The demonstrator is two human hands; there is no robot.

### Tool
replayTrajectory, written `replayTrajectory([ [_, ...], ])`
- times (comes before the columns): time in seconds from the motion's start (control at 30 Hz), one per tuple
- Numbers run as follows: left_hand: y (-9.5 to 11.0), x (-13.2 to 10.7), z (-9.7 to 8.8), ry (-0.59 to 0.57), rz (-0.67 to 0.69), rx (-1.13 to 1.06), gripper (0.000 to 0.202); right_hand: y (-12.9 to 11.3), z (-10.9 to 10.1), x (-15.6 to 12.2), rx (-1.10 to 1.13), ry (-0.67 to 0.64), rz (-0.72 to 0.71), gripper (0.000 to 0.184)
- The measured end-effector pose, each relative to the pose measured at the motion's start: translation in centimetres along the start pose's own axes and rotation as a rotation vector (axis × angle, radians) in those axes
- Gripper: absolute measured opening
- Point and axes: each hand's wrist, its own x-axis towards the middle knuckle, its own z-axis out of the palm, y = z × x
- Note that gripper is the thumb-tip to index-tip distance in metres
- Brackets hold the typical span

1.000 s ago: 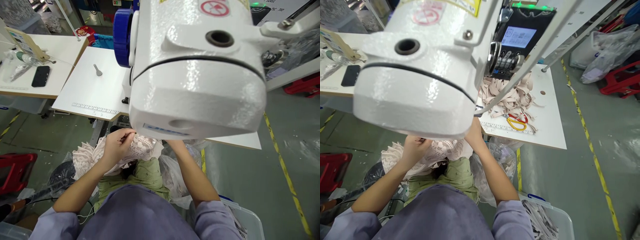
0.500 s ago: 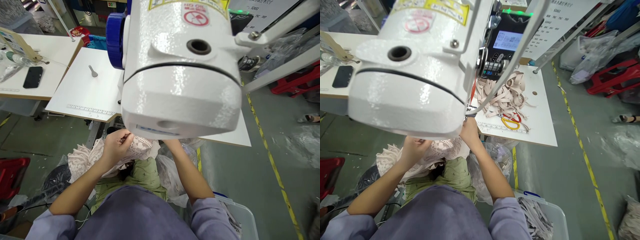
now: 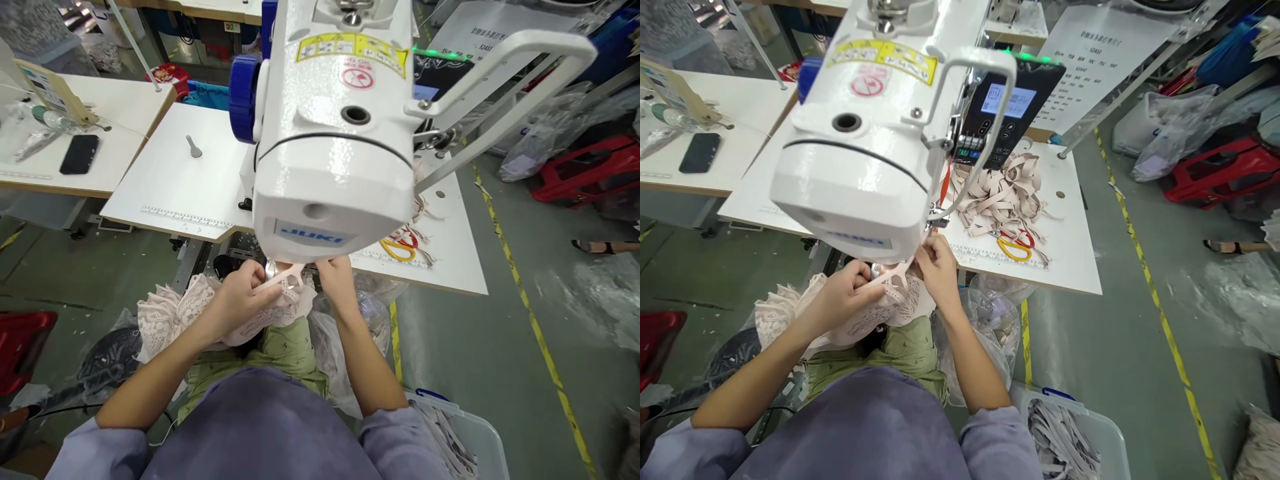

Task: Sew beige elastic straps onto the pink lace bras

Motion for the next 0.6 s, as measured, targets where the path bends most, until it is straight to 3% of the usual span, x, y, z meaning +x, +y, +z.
replayTrajectory([
  [0.07, 0.0, -1.3, 0.6, -0.224, 0.001, -0.131, 0.027, -0.4, -0.9, -2.3, 0.141, -0.054, 0.065, 0.024],
  [0.17, 0.0, -3.3, 2.5, -0.684, -0.002, -0.483, 0.029, -2.4, -2.5, -5.0, 0.241, -0.147, 0.088, 0.023],
  [0.23, -0.1, -4.3, 4.4, -0.869, -0.06, -0.721, 0.039, -4.0, -3.3, -5.8, 0.226, -0.187, 0.064, 0.025],
  [0.33, -1.2, -4.6, 7.6, -0.914, -0.137, -0.892, 0.06, -4.7, -4.1, -5.8, 0.27, -0.251, 0.075, 0.024],
  [0.43, -4.1, -3.9, 9.5, -0.844, -0.152, -0.678, 0.068, -1.6, -3.8, -5.2, 0.455, -0.282, 0.278, 0.024],
  [0.5, -6.2, -3.6, 9.3, -0.731, -0.132, -0.416, 0.065, 1.9, -3.4, -5.1, 0.612, -0.1, 0.512, 0.021],
  [0.53, -7.0, -3.8, 8.8, -0.678, -0.113, -0.311, 0.062, 3.7, -3.4, -5.2, 0.691, 0.095, 0.634, 0.018],
  [0.6, -8.2, -4.2, 7.3, -0.618, -0.056, -0.183, 0.06, 7.0, -4.2, -5.5, 0.664, 0.325, 0.65, 0.02],
])
